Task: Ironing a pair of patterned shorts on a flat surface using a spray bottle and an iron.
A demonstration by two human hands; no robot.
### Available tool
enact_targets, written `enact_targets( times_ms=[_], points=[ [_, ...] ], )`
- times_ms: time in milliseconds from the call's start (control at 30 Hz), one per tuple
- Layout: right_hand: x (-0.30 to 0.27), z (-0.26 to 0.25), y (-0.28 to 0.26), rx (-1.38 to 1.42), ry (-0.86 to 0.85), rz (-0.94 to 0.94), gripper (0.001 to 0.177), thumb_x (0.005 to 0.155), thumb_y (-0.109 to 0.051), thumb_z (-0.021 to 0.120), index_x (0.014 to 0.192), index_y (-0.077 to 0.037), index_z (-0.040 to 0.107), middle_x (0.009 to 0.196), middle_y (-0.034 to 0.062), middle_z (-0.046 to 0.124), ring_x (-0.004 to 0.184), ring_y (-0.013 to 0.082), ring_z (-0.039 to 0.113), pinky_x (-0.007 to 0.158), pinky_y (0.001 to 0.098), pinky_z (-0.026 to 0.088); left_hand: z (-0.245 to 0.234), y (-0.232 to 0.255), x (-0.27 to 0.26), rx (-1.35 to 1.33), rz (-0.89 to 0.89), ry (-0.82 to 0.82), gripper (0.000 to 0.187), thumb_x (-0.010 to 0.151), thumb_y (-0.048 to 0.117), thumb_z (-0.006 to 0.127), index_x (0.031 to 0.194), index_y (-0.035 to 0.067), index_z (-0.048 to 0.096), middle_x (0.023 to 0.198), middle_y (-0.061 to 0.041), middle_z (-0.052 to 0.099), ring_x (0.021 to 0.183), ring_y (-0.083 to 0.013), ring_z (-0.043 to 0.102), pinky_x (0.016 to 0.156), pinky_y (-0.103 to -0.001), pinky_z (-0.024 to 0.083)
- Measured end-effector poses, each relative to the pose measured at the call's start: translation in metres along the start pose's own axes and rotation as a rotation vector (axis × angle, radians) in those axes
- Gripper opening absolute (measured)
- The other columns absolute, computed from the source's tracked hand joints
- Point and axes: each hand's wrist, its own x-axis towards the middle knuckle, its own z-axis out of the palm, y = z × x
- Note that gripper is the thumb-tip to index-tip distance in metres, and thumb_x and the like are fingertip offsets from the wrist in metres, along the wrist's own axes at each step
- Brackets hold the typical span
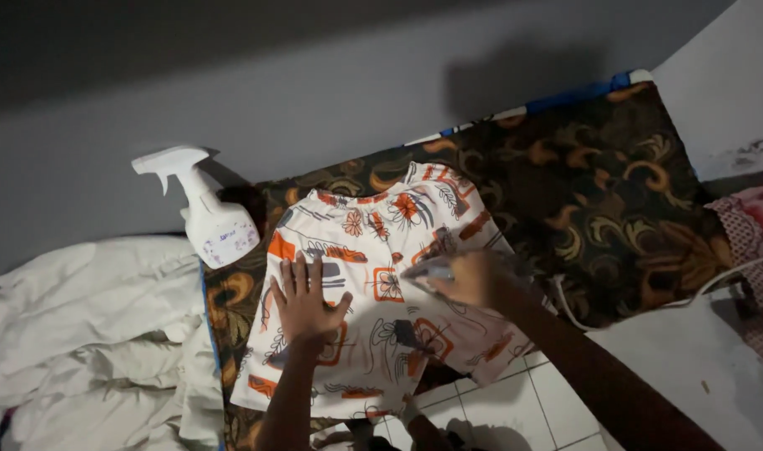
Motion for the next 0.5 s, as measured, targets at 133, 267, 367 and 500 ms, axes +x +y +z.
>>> enact_targets(
  times_ms=[133, 267, 367, 500],
  points=[
    [0.027, 0.012, 0.008, 0.078, 0.141, 0.205, 0.059, 0.092, -0.070, 0.058, 0.089, -0.015, 0.078, 0.044, 0.0093, 0.059, 0.037, 0.0230, 0.058, 0.040, 0.0407, 0.046, 0.003, 0.000, 0.001, -0.023, 0.005, 0.043, 0.099, 0.077, 0.068, 0.061, 0.157, 0.016, 0.034, 0.167, -0.015, 0.022, 0.154, -0.0370, 0.012, 0.121, -0.060, 0.002],
    [0.043, 0.018, 0.008, 0.074, 0.374, 0.463, 0.069, 0.091, -0.069, 0.060, 0.069, -0.006, 0.075, 0.053, 0.0125, 0.061, 0.048, 0.0304, 0.062, 0.047, 0.0453, 0.049, 0.002, -0.004, -0.003, -0.073, 0.013, 0.099, 0.095, 0.079, 0.067, 0.061, 0.154, 0.012, 0.038, 0.165, -0.018, 0.026, 0.155, -0.0377, 0.016, 0.123, -0.060, 0.005],
    [0.022, -0.015, -0.015, 0.186, 0.284, 0.478, 0.065, 0.091, -0.067, 0.059, 0.074, -0.006, 0.074, 0.057, 0.0162, 0.063, 0.052, 0.0340, 0.065, 0.051, 0.0484, 0.050, 0.001, 0.002, -0.007, -0.124, 0.034, 0.136, 0.093, 0.081, 0.065, 0.061, 0.153, 0.009, 0.041, 0.165, -0.019, 0.028, 0.156, -0.0380, 0.019, 0.124, -0.060, 0.008],
    [0.009, -0.004, -0.022, 0.216, -0.029, 0.357, 0.067, 0.089, -0.072, 0.058, 0.080, -0.008, 0.075, 0.058, 0.0182, 0.066, 0.054, 0.0334, 0.068, 0.055, 0.0471, 0.052, 0.003, -0.005, -0.004, -0.138, 0.034, 0.179, 0.091, 0.082, 0.061, 0.061, 0.153, 0.007, 0.041, 0.165, -0.020, 0.030, 0.155, -0.0383, 0.021, 0.123, -0.060, 0.009]
  ],
)
